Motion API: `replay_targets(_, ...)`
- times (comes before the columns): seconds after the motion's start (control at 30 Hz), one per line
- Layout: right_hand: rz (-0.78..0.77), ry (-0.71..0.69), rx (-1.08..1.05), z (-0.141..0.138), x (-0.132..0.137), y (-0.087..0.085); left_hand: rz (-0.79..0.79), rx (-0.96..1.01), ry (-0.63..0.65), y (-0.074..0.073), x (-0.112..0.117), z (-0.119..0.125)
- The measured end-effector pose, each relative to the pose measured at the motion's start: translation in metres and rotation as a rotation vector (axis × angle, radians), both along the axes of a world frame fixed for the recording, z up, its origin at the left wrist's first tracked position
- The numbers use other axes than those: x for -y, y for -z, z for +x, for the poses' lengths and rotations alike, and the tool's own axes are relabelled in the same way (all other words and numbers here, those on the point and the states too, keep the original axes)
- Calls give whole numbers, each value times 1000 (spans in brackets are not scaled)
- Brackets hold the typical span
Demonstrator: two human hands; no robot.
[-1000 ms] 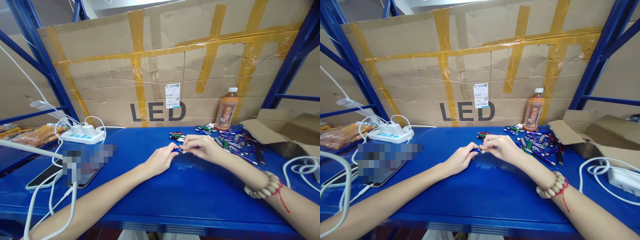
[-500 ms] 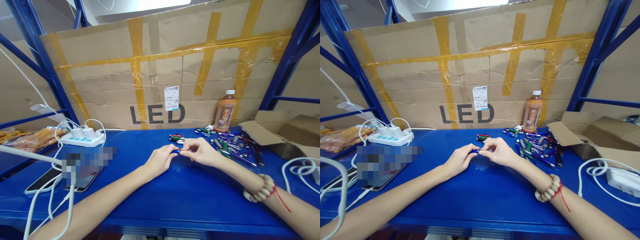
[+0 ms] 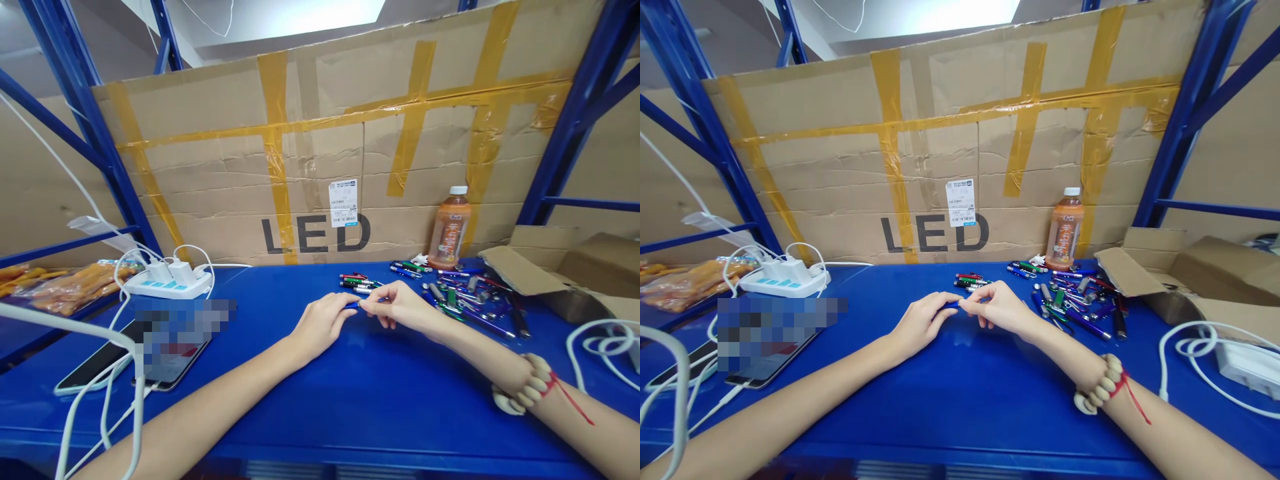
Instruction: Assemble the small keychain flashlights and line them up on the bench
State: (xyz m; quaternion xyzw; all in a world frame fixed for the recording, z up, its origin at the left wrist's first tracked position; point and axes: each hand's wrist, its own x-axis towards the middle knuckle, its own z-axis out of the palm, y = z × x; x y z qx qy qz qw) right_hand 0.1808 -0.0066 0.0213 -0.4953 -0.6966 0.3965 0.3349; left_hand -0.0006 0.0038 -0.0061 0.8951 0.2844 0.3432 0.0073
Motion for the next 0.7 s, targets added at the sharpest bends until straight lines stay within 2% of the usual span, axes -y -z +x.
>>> replay_targets(0.13, -28, 16, 10, 0, 1, 0, 11, -55, -6, 0, -2, 0)
replay_targets(0.4, 0, 8, 53, -1, -2, 2, -89, -31, -23, 0, -1, 1)
replay_targets(0.53, 143, -8, 107, 1, -7, 7, -139, -64, -48, -1, 0, 2)
replay_targets(0.7, 428, 67, 74, 2, -8, 9, -200, -36, -79, -2, 1, 1)
